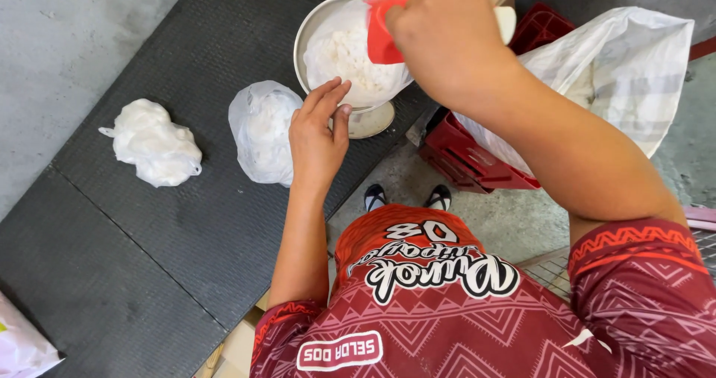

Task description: Bagging and weighing white crystalline material using a scoop and a mechanical scale.

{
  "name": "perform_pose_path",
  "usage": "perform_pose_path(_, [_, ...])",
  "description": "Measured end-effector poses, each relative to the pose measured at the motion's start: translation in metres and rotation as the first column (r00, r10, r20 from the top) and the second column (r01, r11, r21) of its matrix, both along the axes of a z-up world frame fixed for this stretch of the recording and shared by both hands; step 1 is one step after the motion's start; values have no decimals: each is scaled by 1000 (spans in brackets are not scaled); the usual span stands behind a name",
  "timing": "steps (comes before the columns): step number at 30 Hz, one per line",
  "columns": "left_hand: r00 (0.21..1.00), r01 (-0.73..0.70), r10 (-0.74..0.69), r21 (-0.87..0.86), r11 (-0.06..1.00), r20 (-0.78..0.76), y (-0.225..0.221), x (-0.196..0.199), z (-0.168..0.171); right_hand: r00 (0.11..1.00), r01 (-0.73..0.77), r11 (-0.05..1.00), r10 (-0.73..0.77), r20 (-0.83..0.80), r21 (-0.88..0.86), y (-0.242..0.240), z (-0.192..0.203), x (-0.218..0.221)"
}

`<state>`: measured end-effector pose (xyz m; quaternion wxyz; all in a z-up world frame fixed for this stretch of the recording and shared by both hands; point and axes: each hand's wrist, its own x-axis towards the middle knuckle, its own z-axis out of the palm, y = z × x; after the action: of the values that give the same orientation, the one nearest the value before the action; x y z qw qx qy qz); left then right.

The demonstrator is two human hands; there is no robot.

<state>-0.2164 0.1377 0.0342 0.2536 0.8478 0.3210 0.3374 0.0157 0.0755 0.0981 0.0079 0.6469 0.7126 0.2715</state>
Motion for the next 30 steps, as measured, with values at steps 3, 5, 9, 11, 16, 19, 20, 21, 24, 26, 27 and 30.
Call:
perform_pose_path(3, [998,-7,13,-92,996,62,-3,-1,7,974,-63,996,77,-214,70,-17,27,-3])
perform_pose_path(5, [997,14,-6,-87,996,81,-1,-6,6,952,-45,999,44,-304,3,-24,33,-4])
perform_pose_path(9, [986,32,-27,-28,999,164,0,-6,0,909,-52,996,78,-409,75,-38,23,8])
perform_pose_path(11, [985,18,-10,-49,999,170,-1,-3,6,869,-38,994,82,-488,98,-43,15,9])
perform_pose_path(16, [981,1,13,-71,997,192,-5,4,5,789,93,994,-37,-613,59,-57,-22,19])
perform_pose_path(19, [982,25,-6,-99,995,187,-8,9,3,625,134,976,52,-779,172,-69,-37,28])
perform_pose_path(20, [983,39,-20,-102,994,184,-11,11,3,495,186,976,5,-869,112,-74,-40,30])
perform_pose_path(21, [983,53,-33,-106,993,182,-13,15,3,352,228,973,-39,-935,45,-80,-43,33])
perform_pose_path(24, [980,111,-88,-123,986,181,-20,27,3,231,285,956,-6,-973,62,-98,-56,40])
perform_pose_path(26, [974,159,-135,-126,979,180,-25,38,0,227,333,942,-26,-973,52,-110,-56,43])
perform_pose_path(27, [968,193,-167,-128,973,187,-27,45,0,231,365,930,-42,-972,47,-117,-55,46])
perform_pose_path(30, [951,272,-265,-22,962,156,-34,66,-6,171,425,904,-29,-985,47,-137,-62,54])
